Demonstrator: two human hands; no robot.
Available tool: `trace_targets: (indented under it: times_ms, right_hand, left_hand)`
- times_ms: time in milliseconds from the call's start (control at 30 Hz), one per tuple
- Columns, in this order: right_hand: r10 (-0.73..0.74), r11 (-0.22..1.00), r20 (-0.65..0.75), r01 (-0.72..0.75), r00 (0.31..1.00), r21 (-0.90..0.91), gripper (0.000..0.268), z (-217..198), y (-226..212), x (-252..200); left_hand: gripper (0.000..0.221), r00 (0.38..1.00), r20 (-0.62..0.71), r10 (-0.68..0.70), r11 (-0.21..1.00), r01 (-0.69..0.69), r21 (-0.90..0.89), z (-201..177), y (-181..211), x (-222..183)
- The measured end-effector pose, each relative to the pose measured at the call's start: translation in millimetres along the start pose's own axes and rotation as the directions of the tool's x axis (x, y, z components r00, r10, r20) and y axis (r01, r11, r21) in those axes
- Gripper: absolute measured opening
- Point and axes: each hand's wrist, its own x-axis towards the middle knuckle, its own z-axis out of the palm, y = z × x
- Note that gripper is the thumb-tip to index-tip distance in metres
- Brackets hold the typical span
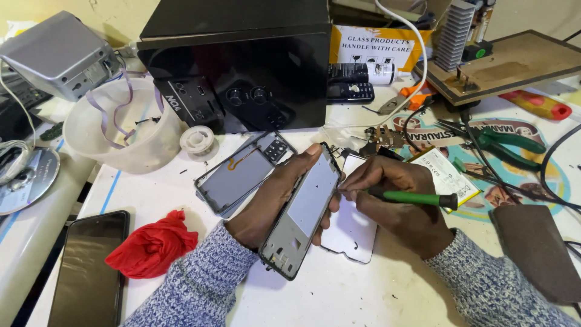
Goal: Cleaning adhesive residue from the battery compartment and internal frame of a disassembled smartphone using a precision tool.
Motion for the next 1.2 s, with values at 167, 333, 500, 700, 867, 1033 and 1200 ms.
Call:
trace_targets:
  times_ms: [167,333,500,700,867,1033,1200]
  right_hand:
    - [-0.063,0.972,-0.079,0.043,0.995,-0.229,0.006,3,7,3]
    - [-0.128,0.966,-0.074,0.108,0.989,-0.233,0.009,2,8,2]
    - [-0.364,0.857,-0.125,0.279,0.923,-0.432,0.008,0,10,6]
    - [-0.017,0.996,-0.294,-0.011,0.956,-0.092,0.015,-1,-3,9]
    - [-0.018,0.942,-0.156,-0.035,0.988,-0.332,0.024,7,-15,7]
    - [-0.350,0.777,0.005,0.294,0.937,-0.556,0.016,-1,-12,6]
    - [-0.424,0.576,0.085,0.341,0.902,-0.743,0.017,-21,8,8]
  left_hand:
    - [0.061,0.999,-0.038,-0.014,1.000,0.014,0.020,3,2,-2]
    - [0.061,0.999,-0.030,-0.041,0.999,0.041,-0.012,2,1,-1]
    - [0.064,0.996,-0.084,-0.021,1.000,0.023,0.020,5,2,-2]
    - [0.067,0.992,-0.121,0.023,0.999,-0.028,-0.043,9,5,-4]
    - [0.070,0.995,-0.026,0.100,0.994,-0.100,-0.030,23,8,-18]
    - [0.062,0.978,-0.095,0.188,0.981,-0.182,0.070,38,5,-26]
    - [0.062,0.959,-0.154,0.239,0.971,-0.236,0.036,43,4,-31]
